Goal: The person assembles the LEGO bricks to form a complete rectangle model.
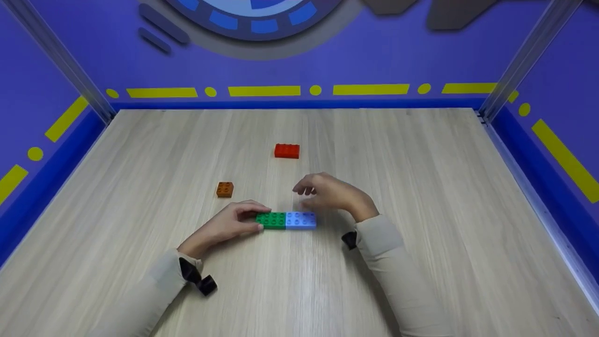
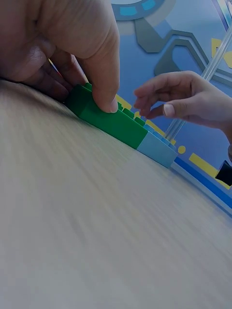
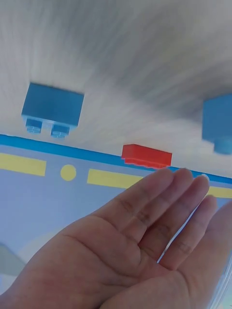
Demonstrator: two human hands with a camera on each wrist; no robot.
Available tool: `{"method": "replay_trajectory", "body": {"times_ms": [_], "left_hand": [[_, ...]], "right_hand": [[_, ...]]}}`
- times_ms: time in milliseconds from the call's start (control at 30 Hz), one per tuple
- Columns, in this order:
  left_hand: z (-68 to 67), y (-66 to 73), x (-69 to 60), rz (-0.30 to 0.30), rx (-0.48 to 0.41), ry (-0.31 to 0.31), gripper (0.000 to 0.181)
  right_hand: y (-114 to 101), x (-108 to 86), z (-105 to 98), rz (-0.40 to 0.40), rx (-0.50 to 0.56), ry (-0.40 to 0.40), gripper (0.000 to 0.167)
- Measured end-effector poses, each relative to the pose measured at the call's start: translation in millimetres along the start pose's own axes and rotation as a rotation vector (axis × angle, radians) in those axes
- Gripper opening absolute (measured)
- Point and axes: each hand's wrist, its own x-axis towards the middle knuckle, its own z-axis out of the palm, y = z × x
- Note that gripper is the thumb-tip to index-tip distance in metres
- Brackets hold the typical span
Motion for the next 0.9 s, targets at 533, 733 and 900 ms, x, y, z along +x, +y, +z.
{"method": "replay_trajectory", "body": {"times_ms": [533, 733, 900], "left_hand": [[-1.3, 1.7, -0.2, -0.014, -0.009, -0.001, 0.040], [-1.8, 1.9, -0.3, -0.004, -0.009, -0.005, 0.040], [-2.5, 15.2, -6.4, 0.000, -0.023, -0.011, 0.040]], "right_hand": [[10.6, 26.6, -17.4, 0.084, -0.028, 0.113, 0.038], [15.1, 37.8, -23.4, 0.130, -0.039, 0.133, 0.040], [19.4, 47.2, -25.2, 0.174, -0.055, 0.139, 0.043]]}}
